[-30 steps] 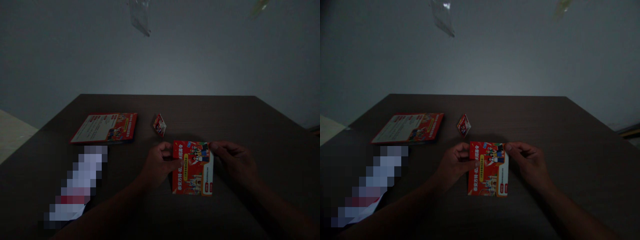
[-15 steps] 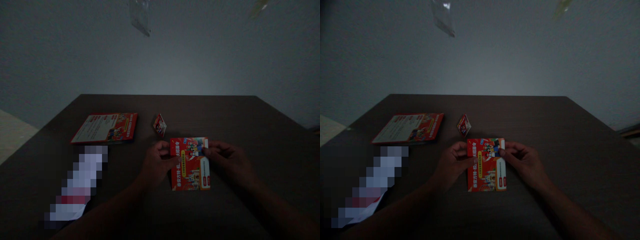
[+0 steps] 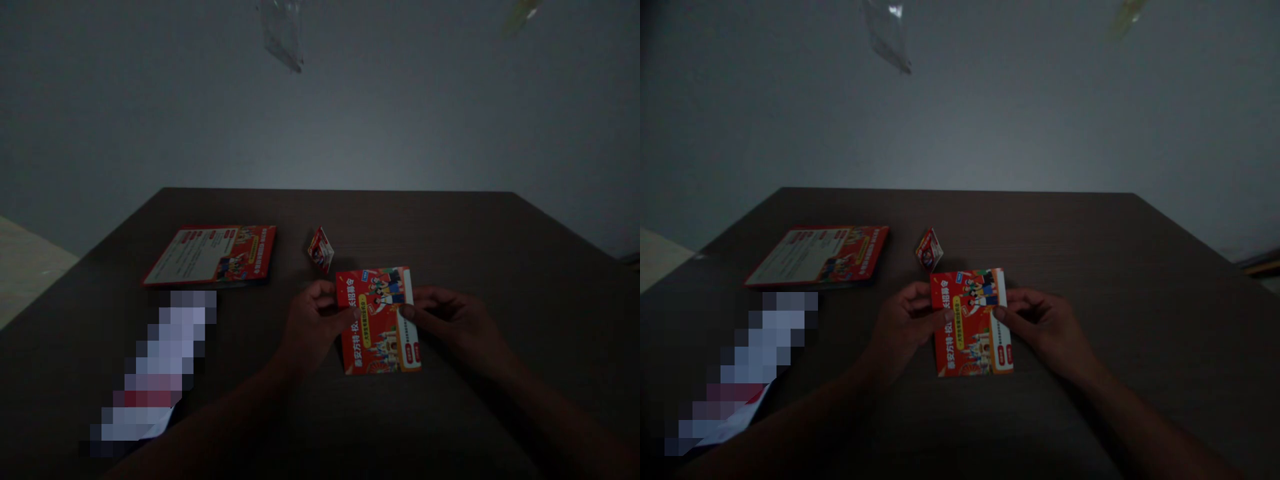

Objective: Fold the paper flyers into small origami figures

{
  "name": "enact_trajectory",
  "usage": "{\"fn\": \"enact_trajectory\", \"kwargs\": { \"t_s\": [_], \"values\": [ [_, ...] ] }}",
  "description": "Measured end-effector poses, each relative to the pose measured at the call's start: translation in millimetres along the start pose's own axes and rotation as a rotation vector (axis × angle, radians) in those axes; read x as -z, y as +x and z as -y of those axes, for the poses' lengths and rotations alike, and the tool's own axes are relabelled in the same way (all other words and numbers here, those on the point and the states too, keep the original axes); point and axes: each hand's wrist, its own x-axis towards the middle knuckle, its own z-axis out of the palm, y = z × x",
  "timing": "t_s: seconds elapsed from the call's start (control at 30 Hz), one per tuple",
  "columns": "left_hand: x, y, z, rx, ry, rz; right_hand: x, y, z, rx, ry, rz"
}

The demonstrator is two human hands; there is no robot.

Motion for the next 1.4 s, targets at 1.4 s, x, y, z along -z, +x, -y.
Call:
{"fn": "enact_trajectory", "kwargs": {
  "t_s": [1.4],
  "values": [
    [4,-4,6,-0.363,1.024,-0.002,6,12,-9,0.144,-0.674,-0.019]
  ]
}}
